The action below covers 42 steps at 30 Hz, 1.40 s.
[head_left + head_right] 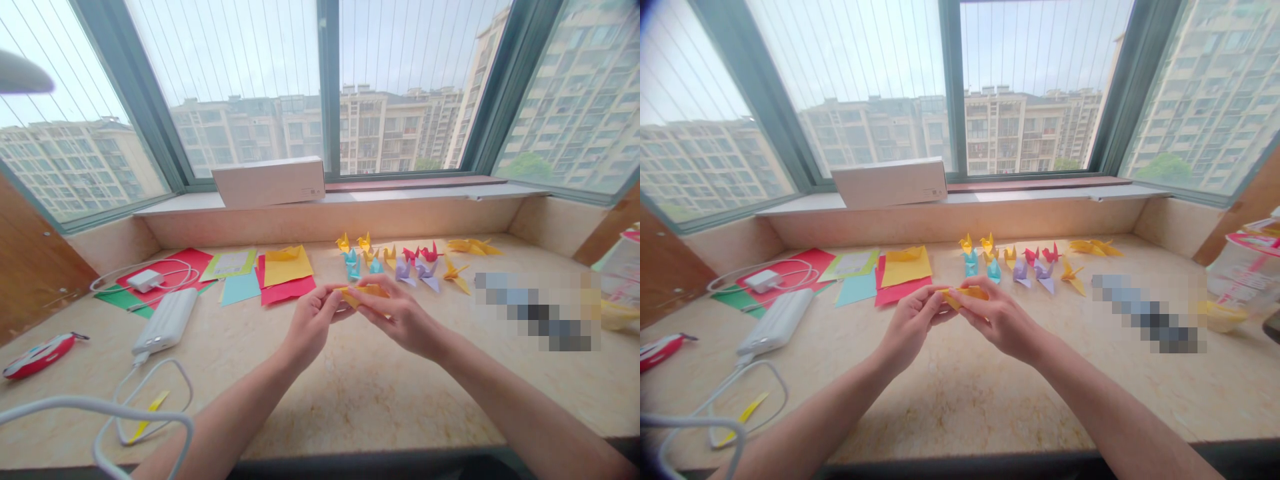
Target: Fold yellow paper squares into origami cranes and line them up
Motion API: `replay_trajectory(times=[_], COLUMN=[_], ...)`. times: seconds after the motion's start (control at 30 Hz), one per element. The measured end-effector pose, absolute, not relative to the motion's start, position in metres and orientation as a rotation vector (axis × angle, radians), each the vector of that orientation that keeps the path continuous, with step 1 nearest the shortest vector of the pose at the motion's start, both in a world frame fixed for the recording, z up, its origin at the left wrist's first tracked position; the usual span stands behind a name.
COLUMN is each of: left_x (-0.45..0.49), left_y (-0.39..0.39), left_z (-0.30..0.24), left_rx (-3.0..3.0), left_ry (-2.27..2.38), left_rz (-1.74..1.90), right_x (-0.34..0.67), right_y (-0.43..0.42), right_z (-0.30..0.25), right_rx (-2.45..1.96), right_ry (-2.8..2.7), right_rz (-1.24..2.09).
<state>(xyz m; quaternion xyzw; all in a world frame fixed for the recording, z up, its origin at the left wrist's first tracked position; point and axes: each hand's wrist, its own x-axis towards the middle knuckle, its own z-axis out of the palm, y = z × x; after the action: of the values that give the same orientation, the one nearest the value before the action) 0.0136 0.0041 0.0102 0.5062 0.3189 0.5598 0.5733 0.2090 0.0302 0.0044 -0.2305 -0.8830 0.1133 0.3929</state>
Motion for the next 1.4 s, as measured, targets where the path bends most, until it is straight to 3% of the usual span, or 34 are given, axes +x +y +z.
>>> replay_trajectory(times=[1.4], left_x=[0.0147], left_y=[0.0012], left_z=[0.0098], left_rx=[1.037], left_ry=[0.621], left_rz=[1.259], right_x=[0.2124], right_y=[0.0323], right_z=[0.0096], right_rx=[-0.51], right_ry=[-2.276], right_rz=[0.105])
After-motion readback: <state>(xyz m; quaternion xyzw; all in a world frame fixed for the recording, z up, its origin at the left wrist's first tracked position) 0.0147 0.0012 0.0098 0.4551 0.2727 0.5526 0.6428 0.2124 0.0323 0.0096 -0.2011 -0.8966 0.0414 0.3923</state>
